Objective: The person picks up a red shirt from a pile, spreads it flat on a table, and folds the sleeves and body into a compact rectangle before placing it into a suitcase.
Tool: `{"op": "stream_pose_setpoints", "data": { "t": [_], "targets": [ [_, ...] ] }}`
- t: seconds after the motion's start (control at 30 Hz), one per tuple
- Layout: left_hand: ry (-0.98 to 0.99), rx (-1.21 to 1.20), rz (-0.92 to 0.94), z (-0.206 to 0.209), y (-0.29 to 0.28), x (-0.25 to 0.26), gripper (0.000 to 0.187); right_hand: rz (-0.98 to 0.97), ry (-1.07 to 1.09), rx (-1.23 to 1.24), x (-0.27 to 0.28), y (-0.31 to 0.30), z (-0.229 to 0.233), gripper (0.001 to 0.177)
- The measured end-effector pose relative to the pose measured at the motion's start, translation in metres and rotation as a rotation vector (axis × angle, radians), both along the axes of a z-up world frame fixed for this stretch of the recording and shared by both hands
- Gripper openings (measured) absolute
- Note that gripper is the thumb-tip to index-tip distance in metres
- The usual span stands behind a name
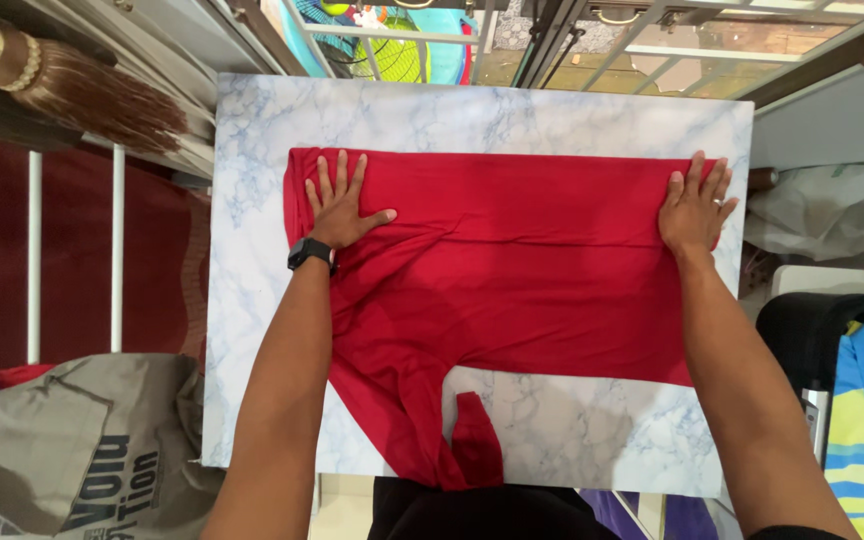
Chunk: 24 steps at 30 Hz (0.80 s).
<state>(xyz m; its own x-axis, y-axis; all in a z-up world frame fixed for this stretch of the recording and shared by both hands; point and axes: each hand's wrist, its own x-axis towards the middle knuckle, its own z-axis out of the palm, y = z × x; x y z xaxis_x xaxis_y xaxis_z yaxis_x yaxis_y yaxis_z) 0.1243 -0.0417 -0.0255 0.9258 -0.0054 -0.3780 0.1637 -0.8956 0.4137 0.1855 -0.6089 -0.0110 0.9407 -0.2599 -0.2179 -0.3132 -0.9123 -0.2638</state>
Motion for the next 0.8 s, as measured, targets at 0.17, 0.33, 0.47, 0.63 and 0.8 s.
{"op": "stream_pose_setpoints", "data": {
  "t": [0.17, 0.33, 0.47, 0.63, 0.8],
  "targets": [
    [-0.063, -0.002, 0.012, -0.009, 0.0, -0.004, 0.106, -0.034, 0.039, -0.004, -0.001, 0.005, 0.003, 0.067],
    [-0.138, -0.004, 0.056, -0.02, -0.001, -0.004, 0.066, -0.115, 0.096, 0.001, 0.0, 0.011, 0.003, 0.068],
    [-0.153, -0.014, 0.018, -0.021, 0.003, -0.008, 0.065, -0.131, 0.145, 0.016, 0.006, 0.002, -0.006, 0.07],
    [-0.216, -0.204, -0.005, -0.003, 0.024, -0.017, 0.061, -0.036, 0.148, 0.027, 0.009, -0.03, -0.021, 0.074],
    [-0.384, -0.39, -0.035, 0.043, 0.053, -0.047, 0.033, 0.085, 0.105, -0.039, 0.003, -0.046, -0.028, 0.074]
  ]
}}
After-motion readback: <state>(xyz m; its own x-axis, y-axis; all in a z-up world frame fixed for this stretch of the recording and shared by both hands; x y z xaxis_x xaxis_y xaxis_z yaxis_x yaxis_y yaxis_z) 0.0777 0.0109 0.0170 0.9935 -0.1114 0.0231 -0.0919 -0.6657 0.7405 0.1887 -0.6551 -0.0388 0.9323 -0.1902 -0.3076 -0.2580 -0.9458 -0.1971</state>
